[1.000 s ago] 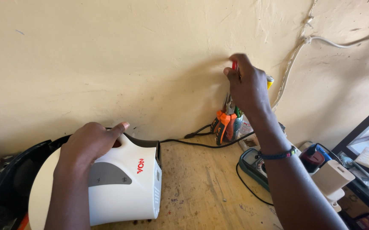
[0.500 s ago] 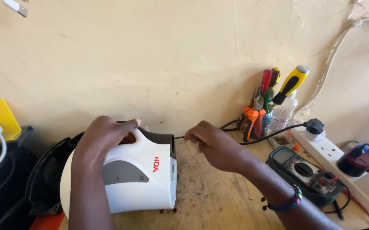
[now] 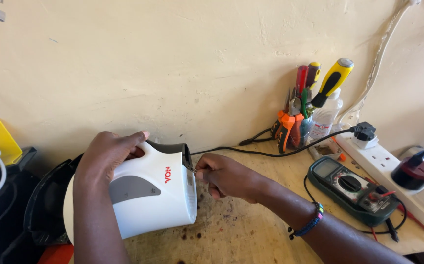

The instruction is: Disassembling an electric kettle by removing screws and prying off the handle and outer casing

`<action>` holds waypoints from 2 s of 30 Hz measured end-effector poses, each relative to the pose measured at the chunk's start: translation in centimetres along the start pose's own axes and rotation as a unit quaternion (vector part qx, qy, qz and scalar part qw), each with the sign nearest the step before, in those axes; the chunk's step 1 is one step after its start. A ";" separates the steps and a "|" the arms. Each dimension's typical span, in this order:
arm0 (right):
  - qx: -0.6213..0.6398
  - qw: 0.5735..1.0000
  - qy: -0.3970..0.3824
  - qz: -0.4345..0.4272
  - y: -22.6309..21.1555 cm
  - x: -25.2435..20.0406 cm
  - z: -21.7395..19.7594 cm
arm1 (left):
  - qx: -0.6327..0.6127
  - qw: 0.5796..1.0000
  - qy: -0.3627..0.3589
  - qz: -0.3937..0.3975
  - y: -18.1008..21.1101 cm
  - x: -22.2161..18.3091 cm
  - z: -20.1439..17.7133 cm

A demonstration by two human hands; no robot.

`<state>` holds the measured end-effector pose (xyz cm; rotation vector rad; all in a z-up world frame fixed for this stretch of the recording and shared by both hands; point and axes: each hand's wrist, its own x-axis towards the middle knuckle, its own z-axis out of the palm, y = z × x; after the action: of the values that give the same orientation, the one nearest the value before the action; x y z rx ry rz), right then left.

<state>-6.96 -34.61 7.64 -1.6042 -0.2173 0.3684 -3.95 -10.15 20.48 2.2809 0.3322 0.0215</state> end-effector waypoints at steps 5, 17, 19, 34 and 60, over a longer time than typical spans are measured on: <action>0.003 1.000 0.009 -0.011 -0.7 0.5 0.3 | 0.002 1.000 0.008 -0.003 -0.2 0.0 0.0; 0.055 0.998 0.030 0.028 -3.0 0.8 0.1 | 0.000 1.000 0.016 0.019 -0.9 0.7 0.2; 0.063 0.997 0.026 0.034 -3.1 1.0 0.0 | 0.001 1.000 0.017 0.018 -1.1 0.8 0.3; 0.182 0.974 0.063 0.120 -4.5 2.1 0.1 | 0.023 0.999 0.015 0.025 -0.4 0.0 0.5; 0.317 0.925 0.184 0.103 -3.0 2.5 3.9 | 0.053 0.997 0.038 0.036 -0.7 0.1 0.1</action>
<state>-5.82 -29.90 10.23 -1.0222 0.3366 0.2536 -4.01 -9.79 19.90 2.4000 0.2961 0.1316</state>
